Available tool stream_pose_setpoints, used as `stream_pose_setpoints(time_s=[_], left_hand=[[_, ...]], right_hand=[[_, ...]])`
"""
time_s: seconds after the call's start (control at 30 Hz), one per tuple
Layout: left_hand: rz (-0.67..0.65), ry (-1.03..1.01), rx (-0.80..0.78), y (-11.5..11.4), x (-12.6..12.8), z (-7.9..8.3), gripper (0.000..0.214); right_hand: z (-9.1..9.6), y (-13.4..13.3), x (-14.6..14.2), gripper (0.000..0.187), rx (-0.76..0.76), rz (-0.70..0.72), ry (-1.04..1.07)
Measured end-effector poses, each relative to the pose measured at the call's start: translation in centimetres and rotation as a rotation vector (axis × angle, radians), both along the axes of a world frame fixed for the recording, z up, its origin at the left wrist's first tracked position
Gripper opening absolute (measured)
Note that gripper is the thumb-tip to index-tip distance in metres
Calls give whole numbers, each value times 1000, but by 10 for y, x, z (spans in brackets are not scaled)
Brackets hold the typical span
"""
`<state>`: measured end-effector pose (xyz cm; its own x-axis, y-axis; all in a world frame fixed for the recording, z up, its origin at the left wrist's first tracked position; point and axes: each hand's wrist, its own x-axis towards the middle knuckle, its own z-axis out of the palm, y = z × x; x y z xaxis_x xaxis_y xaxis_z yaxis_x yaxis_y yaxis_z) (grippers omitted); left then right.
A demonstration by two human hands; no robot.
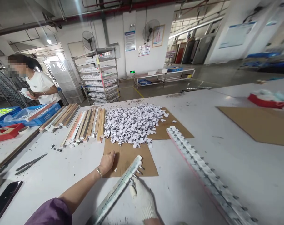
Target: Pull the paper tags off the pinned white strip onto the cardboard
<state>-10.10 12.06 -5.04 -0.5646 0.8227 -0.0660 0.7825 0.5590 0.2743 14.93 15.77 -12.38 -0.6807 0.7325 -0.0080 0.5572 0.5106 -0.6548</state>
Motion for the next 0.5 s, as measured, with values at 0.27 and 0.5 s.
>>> stream_pose_setpoints(time_s=[0.27, 0.5], left_hand=[[31, -404, 474, -31, 41, 38, 12], [-26, -1251, 684, -81, 119, 68, 39]], right_hand=[[51, -9, 13, 45, -120, -12, 97], [91, -40, 25, 36, -138, 34, 52]])
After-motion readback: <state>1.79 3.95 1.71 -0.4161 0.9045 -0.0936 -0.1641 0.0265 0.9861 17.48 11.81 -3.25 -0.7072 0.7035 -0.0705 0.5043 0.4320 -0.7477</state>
